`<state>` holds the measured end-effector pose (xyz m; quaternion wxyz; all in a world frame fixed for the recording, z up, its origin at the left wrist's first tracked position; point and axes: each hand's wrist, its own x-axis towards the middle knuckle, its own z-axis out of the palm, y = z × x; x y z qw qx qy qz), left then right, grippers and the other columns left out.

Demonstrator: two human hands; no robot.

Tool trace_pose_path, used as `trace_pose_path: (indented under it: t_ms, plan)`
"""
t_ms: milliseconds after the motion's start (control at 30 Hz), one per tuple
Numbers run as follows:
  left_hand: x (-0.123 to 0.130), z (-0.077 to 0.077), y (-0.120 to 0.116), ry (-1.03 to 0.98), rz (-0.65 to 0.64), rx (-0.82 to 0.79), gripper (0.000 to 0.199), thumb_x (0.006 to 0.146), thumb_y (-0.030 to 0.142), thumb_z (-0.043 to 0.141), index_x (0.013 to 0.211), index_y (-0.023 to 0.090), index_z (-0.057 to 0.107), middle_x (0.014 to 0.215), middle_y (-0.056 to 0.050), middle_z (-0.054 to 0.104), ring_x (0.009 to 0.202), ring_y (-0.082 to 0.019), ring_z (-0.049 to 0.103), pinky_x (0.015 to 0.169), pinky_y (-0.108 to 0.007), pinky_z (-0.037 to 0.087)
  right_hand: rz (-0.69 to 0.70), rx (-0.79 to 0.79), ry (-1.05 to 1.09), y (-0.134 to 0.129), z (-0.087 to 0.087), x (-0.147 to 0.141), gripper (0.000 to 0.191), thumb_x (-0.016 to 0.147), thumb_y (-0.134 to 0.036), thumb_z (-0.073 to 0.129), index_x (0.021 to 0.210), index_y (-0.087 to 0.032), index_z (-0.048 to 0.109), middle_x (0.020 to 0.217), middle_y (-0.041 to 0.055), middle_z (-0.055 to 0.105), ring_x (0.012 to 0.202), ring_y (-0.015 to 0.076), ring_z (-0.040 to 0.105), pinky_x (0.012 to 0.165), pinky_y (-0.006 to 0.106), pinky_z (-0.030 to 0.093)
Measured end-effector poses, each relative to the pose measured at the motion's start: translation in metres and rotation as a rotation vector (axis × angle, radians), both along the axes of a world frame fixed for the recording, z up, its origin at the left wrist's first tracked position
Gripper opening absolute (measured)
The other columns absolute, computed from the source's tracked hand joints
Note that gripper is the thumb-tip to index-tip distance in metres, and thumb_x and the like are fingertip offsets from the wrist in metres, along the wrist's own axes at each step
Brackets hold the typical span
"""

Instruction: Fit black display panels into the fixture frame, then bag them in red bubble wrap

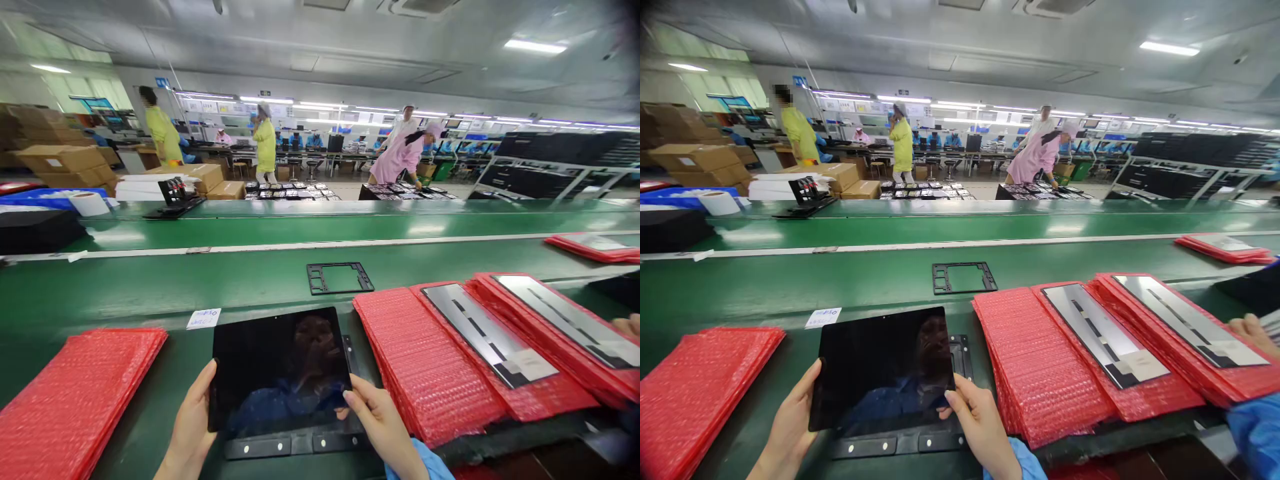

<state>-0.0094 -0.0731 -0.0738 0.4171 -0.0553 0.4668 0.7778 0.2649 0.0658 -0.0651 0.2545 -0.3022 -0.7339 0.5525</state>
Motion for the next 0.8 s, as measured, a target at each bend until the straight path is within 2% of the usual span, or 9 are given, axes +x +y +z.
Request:
trace_pose_path:
  t_ms: [100,200,267,333,433,500,567,700,800]
  plan:
    - [0.005,0.010,-0.004,0.047,-0.212,-0.005,0.051,0.071,0.016,0.073,0.121,0.020,0.063,0.100,-0.007,0.076,0.094,-0.029,0.071,0.085,-0.039,0.057,-0.008,-0.019,0.038,0.003,-0.005,0.000,0.037,0.093,-0.047,0.045,0.108,-0.023,0.069,0.074,0.0048,0.073,0.073,0.0237,0.071,0.072,0.034,0.055]
    - [0.006,0.016,-0.011,0.260,-0.393,-0.086,0.052,0.067,0.026,0.080,0.116,0.017,0.066,0.098,-0.009,0.075,0.096,-0.033,0.069,0.083,-0.042,0.057,-0.008,-0.065,0.053,0.008,-0.013,0.000,0.039,0.094,-0.048,0.043,0.111,-0.023,0.068,0.082,0.0059,0.073,0.075,0.0237,0.070,0.073,0.035,0.055]
    - [0.002,0.020,-0.016,0.546,-0.436,-0.156,0.042,0.067,0.034,0.079,0.104,0.016,0.072,0.092,-0.010,0.076,0.092,-0.032,0.069,0.081,-0.041,0.057,-0.044,-0.075,0.033,0.013,-0.020,-0.001,0.043,0.092,-0.051,0.046,0.118,-0.022,0.064,0.091,0.0074,0.073,0.079,0.0236,0.070,0.076,0.036,0.055]
    - [-0.003,0.027,-0.020,0.936,-0.454,-0.151,0.030,0.070,0.034,0.077,0.096,0.020,0.076,0.095,-0.009,0.075,0.095,-0.030,0.068,0.085,-0.038,0.056,-0.101,-0.050,0.010,0.016,-0.027,-0.002,0.050,0.088,-0.054,0.051,0.126,-0.022,0.058,0.107,0.0097,0.071,0.084,0.0232,0.069,0.079,0.037,0.054]
    - [-0.011,0.043,-0.016,1.528,-0.384,0.006,0.024,0.073,0.025,0.073,0.097,0.030,0.077,0.119,-0.006,0.068,0.115,-0.027,0.059,0.100,-0.036,0.046,-0.132,-0.013,-0.003,0.017,-0.033,0.000,0.055,0.086,-0.053,0.054,0.132,-0.022,0.052,0.117,0.0114,0.067,0.089,0.0219,0.068,0.082,0.036,0.053]
    - [-0.018,0.053,-0.004,1.688,-0.383,0.042,0.029,0.075,0.023,0.070,0.102,0.031,0.075,0.126,-0.006,0.064,0.118,-0.026,0.057,0.102,-0.034,0.044,-0.112,0.007,-0.012,0.015,-0.034,0.005,0.050,0.087,-0.051,0.054,0.128,-0.023,0.056,0.112,0.0111,0.069,0.091,0.0217,0.068,0.082,0.034,0.054]
    - [-0.032,0.058,0.016,1.577,-0.356,-0.072,0.030,0.076,0.029,0.070,0.105,0.027,0.074,0.116,-0.007,0.070,0.107,-0.025,0.064,0.095,-0.033,0.050,-0.091,0.044,-0.015,0.011,-0.032,0.014,0.044,0.087,-0.049,0.054,0.124,-0.024,0.060,0.108,0.0104,0.071,0.091,0.0218,0.068,0.081,0.033,0.054]
    - [-0.084,0.058,0.069,1.029,-0.163,-0.318,0.039,0.065,0.043,0.077,0.092,0.015,0.072,0.090,-0.010,0.076,0.088,-0.029,0.069,0.081,-0.038,0.056,-0.097,0.135,0.009,0.004,-0.024,0.038,0.036,0.087,-0.043,0.057,0.119,-0.028,0.064,0.102,0.0073,0.074,0.089,0.0209,0.070,0.082,0.030,0.055]
    - [-0.129,0.058,0.109,0.759,-0.292,-0.263,0.035,0.065,0.033,0.078,0.091,0.013,0.067,0.082,-0.009,0.075,0.075,-0.025,0.071,0.073,-0.038,0.057,-0.177,0.157,0.008,0.002,-0.015,0.061,0.032,0.087,-0.041,0.059,0.116,-0.031,0.067,0.099,0.0051,0.075,0.089,0.0204,0.071,0.081,0.027,0.056]
